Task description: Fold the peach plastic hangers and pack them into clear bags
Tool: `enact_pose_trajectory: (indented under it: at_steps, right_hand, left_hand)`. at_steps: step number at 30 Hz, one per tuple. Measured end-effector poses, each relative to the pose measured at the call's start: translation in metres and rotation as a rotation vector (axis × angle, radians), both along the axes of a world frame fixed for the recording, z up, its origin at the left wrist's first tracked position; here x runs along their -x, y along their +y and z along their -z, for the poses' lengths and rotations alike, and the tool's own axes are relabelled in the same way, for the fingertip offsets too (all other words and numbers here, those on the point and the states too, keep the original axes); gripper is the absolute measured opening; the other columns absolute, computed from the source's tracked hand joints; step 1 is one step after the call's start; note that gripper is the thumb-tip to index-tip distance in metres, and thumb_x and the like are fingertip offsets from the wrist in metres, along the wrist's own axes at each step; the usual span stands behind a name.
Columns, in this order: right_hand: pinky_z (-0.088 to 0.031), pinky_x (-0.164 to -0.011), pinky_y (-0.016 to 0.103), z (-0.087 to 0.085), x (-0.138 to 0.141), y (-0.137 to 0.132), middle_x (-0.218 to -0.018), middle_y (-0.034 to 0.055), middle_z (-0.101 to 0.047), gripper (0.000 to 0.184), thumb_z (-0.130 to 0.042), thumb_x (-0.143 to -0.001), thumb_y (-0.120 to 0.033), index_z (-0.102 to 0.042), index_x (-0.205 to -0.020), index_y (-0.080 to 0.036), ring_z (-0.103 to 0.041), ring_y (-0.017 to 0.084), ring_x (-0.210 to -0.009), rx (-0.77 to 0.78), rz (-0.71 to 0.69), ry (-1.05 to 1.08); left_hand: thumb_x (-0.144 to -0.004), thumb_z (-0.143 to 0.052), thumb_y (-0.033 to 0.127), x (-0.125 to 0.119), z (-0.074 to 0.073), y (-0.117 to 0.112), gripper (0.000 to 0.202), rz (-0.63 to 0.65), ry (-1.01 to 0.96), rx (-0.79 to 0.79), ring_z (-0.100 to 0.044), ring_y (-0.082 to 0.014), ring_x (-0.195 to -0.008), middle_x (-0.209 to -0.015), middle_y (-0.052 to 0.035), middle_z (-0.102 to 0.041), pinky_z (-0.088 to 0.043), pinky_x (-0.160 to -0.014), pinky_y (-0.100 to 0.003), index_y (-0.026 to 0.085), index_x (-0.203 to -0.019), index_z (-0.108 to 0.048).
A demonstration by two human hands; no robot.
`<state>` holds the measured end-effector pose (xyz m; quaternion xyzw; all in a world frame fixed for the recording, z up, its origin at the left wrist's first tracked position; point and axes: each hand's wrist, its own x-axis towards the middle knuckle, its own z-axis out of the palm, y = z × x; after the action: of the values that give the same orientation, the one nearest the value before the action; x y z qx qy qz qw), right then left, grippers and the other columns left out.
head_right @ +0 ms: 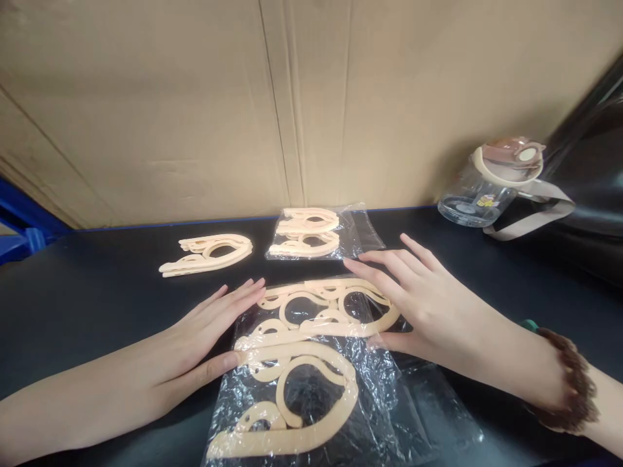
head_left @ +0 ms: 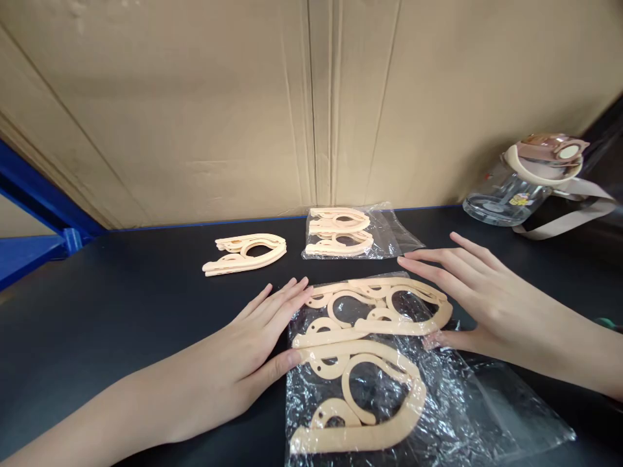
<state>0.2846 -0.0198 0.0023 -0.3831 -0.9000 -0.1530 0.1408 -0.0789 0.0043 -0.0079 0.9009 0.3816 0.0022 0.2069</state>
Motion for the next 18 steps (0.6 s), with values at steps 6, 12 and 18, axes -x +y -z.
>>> enact_pose_trajectory:
  at_steps: [6,12,18]
  right_hand:
    - [-0.059,-0.081,0.042,-0.008,-0.017,-0.013,-0.117,0.0096,-0.071,0.052,-0.042,-0.102,-0.039,-0.038,-0.151,-0.024,-0.069,0.028,-0.101,0.112,0.008,-0.008]
    - [-0.056,-0.055,0.030,-0.001,-0.021,-0.019,-0.084,0.0033,-0.071,0.056,-0.050,-0.097,-0.045,-0.042,-0.147,-0.023,-0.069,0.020,-0.065,0.231,0.146,0.106]
    - [-0.054,-0.056,0.029,0.016,-0.015,-0.015,-0.100,0.0052,-0.069,0.073,-0.057,-0.091,-0.056,-0.029,-0.152,-0.025,-0.066,0.019,-0.068,0.305,0.307,0.216]
  left_hand:
    - [-0.104,-0.042,0.045,0.002,0.000,0.001,0.069,0.010,-0.004,-0.020,-0.006,-0.0314,-0.151,-0.166,0.0035,-0.007,-0.019,-0.122,-0.059,0.041,-0.158,0.001]
    - [-0.104,-0.038,0.049,0.003,0.003,0.001,0.068,0.001,0.023,0.001,-0.004,-0.0329,-0.151,-0.166,0.0064,-0.004,-0.020,-0.120,-0.063,0.044,-0.156,0.006]
    - [-0.104,-0.044,0.043,0.003,0.003,0.002,0.069,0.046,-0.047,-0.077,-0.009,-0.0304,-0.151,-0.166,0.0014,-0.010,-0.014,-0.123,-0.056,0.038,-0.158,-0.001]
